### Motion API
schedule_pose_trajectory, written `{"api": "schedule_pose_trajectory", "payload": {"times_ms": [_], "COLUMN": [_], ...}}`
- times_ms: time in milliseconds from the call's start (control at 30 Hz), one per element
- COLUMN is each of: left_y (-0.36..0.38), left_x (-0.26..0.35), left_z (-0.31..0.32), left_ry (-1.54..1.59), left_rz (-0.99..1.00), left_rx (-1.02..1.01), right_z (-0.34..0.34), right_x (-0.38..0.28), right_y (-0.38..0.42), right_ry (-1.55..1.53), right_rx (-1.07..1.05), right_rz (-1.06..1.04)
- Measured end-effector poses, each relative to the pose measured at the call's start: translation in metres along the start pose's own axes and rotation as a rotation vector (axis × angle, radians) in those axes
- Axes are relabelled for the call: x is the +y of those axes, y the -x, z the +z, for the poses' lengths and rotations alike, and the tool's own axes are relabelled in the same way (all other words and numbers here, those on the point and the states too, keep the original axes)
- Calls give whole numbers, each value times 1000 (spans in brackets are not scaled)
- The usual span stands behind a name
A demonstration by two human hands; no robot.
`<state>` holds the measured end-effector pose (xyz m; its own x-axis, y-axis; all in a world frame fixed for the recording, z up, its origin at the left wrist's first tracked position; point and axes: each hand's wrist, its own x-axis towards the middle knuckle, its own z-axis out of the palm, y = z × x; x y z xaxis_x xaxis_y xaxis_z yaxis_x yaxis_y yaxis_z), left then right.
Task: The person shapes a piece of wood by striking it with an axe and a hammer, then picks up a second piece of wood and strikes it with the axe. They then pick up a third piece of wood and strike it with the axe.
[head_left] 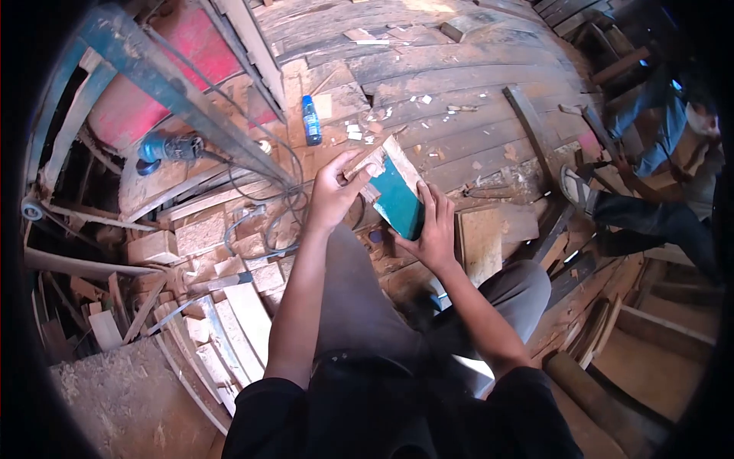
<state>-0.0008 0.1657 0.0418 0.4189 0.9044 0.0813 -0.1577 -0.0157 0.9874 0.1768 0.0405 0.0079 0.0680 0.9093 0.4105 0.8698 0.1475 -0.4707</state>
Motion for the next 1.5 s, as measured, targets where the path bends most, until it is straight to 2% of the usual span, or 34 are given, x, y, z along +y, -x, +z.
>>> {"api": "schedule_pose_trajectory", "payload": {"times_ms": [67,100,167,200,267,300,367,467,600,667,767,867,1000,1133,1167,1267,1333,1400,1433,1500], "left_y": [1,3,9,16,24,31,46,70,99,111,121,132,139,139,136,126,117,108,104,91], "left_x": [1,0,-6,-8,-9,-15,-30,-35,-25,-20,-7,0,6,4,2,-6,-12,-20,-23,-30], "left_z": [16,18,23,23,20,19,12,2,-17,-25,-22,-21,-23,-20,-21,-22,-21,-23,-23,-16], "left_ry": [-76,-161,-288,-354,-488,-646,-719,-791,-868,-925,-978,-1059,-1147,-1131,-1116,-1046,-984,-918,-902,-831], "left_rz": [30,30,93,64,22,127,191,229,269,339,404,441,439,371,377,417,437,441,416,343], "left_rx": [62,71,116,95,54,91,110,137,143,108,156,211,195,156,150,132,119,97,107,109], "right_z": [3,3,30,48,84,107,153,214,257,295,306,317,325,298,289,338,330,294,278,248], "right_x": [14,19,55,78,125,145,175,190,173,189,175,175,177,150,142,171,178,212,228,255], "right_y": [1,-1,-2,3,5,3,2,-2,-31,-35,-50,-49,-45,-48,-47,-18,-23,-20,-26,-23], "right_ry": [-81,-162,-636,-871,-933,-822,-592,-248,-145,-159,-76,23,-91,-122,-172,-352,-919,-2192,-2485,-2323], "right_rx": [-7,71,38,22,-142,-261,-499,-635,-747,-762,-799,-821,-651,-561,-466,247,629,220,294,49], "right_rz": [10,-2,392,605,913,953,1013,593,574,561,584,397,573,811,844,763,973,1243,1365,1480]}}
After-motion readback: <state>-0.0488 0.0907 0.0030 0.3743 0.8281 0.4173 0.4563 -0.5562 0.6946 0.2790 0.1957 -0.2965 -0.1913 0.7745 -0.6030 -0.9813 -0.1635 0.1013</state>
